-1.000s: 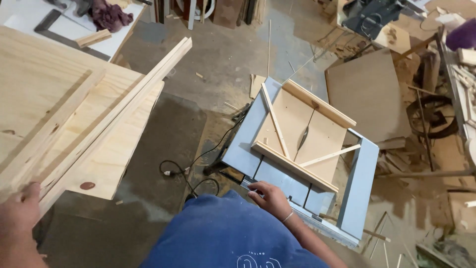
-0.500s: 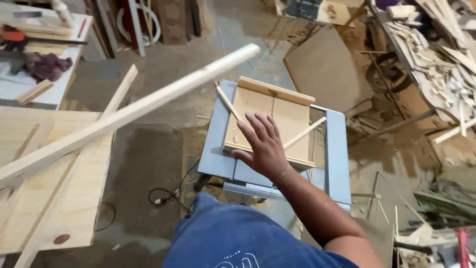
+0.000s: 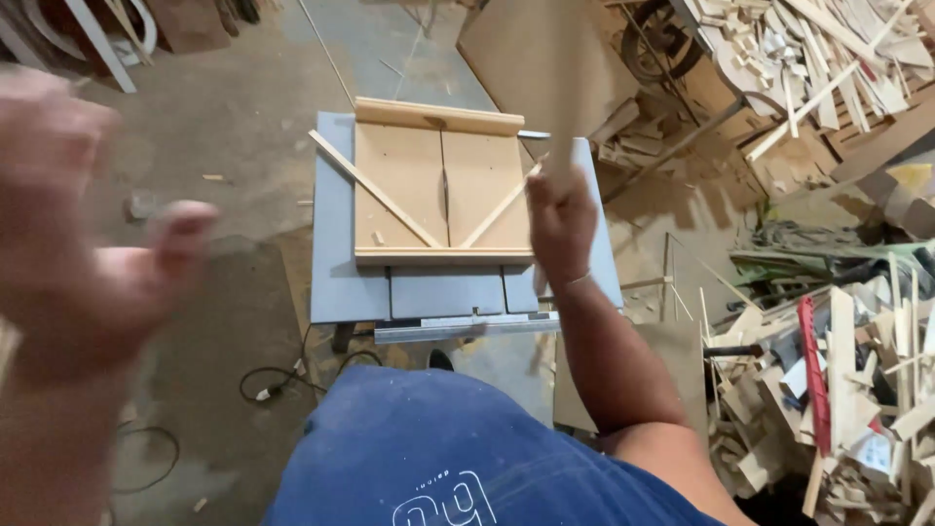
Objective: The person is preparing to cut thin wood strips at an angle by carefully aligning them within a miter sled on a table saw.
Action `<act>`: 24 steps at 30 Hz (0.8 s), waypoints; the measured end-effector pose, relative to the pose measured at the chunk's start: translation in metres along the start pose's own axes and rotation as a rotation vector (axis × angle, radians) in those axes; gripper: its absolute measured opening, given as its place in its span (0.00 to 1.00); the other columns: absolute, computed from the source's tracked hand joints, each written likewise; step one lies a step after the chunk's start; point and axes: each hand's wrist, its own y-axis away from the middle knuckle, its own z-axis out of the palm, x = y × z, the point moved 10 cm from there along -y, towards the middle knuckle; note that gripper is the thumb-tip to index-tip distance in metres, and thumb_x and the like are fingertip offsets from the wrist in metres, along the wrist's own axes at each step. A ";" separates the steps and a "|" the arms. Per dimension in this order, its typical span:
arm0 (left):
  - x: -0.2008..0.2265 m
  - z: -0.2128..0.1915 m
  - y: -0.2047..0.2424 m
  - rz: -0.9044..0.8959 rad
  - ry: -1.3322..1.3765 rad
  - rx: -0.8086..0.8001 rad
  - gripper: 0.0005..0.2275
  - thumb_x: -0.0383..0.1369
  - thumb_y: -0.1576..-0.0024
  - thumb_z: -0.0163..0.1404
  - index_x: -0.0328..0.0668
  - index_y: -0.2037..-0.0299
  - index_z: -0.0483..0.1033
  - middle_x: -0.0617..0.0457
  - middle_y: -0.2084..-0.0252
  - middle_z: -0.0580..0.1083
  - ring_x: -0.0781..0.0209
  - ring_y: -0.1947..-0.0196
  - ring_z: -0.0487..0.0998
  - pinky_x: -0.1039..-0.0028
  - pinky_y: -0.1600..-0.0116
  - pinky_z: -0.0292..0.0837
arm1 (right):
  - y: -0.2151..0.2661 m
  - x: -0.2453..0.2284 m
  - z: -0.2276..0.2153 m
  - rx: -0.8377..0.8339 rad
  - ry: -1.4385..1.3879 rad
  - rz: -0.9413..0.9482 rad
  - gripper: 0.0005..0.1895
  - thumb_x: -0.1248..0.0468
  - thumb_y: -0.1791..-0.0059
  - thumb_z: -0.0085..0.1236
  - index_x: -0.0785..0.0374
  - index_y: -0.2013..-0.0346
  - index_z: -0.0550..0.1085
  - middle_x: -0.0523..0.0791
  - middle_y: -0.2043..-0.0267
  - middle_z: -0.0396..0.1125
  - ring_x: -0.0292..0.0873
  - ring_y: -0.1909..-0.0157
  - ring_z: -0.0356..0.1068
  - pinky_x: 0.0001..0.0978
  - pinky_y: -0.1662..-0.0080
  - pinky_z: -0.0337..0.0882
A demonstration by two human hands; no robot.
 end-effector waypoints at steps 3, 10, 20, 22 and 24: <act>0.055 0.134 0.036 -0.171 0.017 -0.139 0.24 0.57 0.42 0.57 0.44 0.51 0.83 0.43 0.56 0.77 0.37 0.51 0.77 0.51 0.39 0.70 | -0.050 0.070 -0.058 0.198 -0.296 0.160 0.13 0.54 0.41 0.55 0.60 0.52 0.70 0.38 0.77 0.64 0.35 0.79 0.69 0.24 0.71 0.76; 0.223 0.296 0.063 -0.060 0.441 -0.246 0.13 0.48 0.38 0.48 0.50 0.66 0.76 0.54 0.67 0.75 0.51 0.62 0.79 0.61 0.53 0.74 | -0.045 0.298 -0.094 0.616 -0.643 0.791 0.17 0.56 0.45 0.58 0.55 0.55 0.58 0.40 0.76 0.62 0.39 0.79 0.68 0.35 0.73 0.74; 0.255 0.511 0.066 -0.015 0.098 -0.286 0.14 0.33 0.41 0.45 0.41 0.48 0.76 0.41 0.60 0.72 0.42 0.61 0.74 0.54 0.54 0.69 | 0.064 0.488 -0.039 0.676 -0.731 1.369 0.21 0.51 0.45 0.50 0.59 0.76 0.60 0.40 0.80 0.57 0.38 0.78 0.65 0.33 0.68 0.78; 0.251 0.547 0.084 -0.052 0.025 -0.330 0.14 0.31 0.46 0.47 0.43 0.51 0.78 0.46 0.69 0.72 0.47 0.72 0.73 0.56 0.64 0.67 | 0.078 0.504 -0.036 0.658 -0.730 1.407 0.21 0.50 0.44 0.48 0.59 0.75 0.60 0.40 0.79 0.57 0.38 0.77 0.66 0.32 0.67 0.78; 0.248 0.569 0.098 -0.106 -0.021 -0.384 0.04 0.35 0.45 0.48 0.48 0.66 0.75 0.53 0.75 0.68 0.53 0.76 0.71 0.63 0.71 0.64 | 0.087 0.498 -0.039 0.527 -0.655 1.440 0.19 0.50 0.44 0.51 0.59 0.63 0.57 0.40 0.71 0.62 0.41 0.68 0.74 0.39 0.55 0.83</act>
